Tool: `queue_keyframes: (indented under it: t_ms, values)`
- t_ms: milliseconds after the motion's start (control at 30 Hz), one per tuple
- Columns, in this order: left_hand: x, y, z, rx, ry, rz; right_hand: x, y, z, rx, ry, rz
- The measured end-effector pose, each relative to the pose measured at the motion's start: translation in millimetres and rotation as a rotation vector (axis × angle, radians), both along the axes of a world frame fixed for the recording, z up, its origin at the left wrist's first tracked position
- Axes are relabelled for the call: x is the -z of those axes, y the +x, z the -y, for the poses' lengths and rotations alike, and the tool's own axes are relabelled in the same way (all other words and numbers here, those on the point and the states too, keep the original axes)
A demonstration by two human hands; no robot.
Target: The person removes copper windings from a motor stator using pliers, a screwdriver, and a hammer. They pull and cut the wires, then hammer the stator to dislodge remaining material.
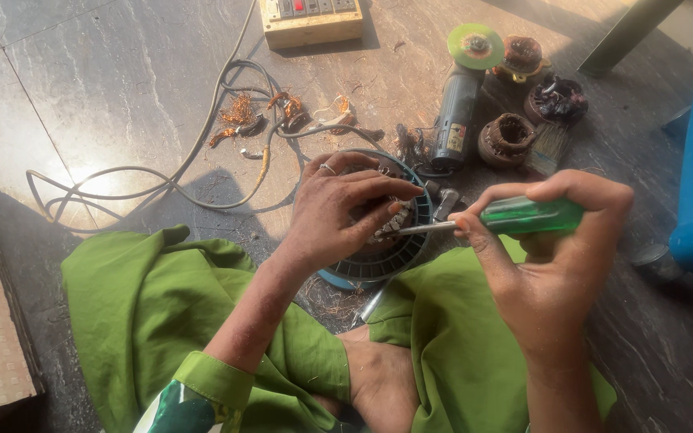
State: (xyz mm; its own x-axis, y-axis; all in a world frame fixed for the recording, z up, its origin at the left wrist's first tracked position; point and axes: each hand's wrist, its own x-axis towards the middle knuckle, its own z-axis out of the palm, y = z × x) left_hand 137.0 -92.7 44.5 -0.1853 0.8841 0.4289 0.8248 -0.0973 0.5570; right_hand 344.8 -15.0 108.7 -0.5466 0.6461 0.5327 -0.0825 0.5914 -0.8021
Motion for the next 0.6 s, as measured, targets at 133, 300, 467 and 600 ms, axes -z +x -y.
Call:
queue_keyframes:
  t_ms: [133, 300, 467, 600]
  values:
    - [3.8, -3.0, 4.8, 0.069, -0.028, -0.033, 5.0, -0.4, 1.1, -0.026, 0.029, -0.009]
    - [13.5, 1.5, 18.8, 0.099, -0.068, -0.028, 11.1, 0.6, 8.1, -0.037, 0.115, 0.025]
    - [20.3, 1.3, 22.0, 0.087, 0.016, -0.079, 1.6, -3.7, 8.4, -0.042, 0.143, 0.076]
    - [27.6, 0.4, 17.3, 0.073, 0.062, -0.12, -2.2, -5.7, -2.7, -0.136, 0.107, 0.084]
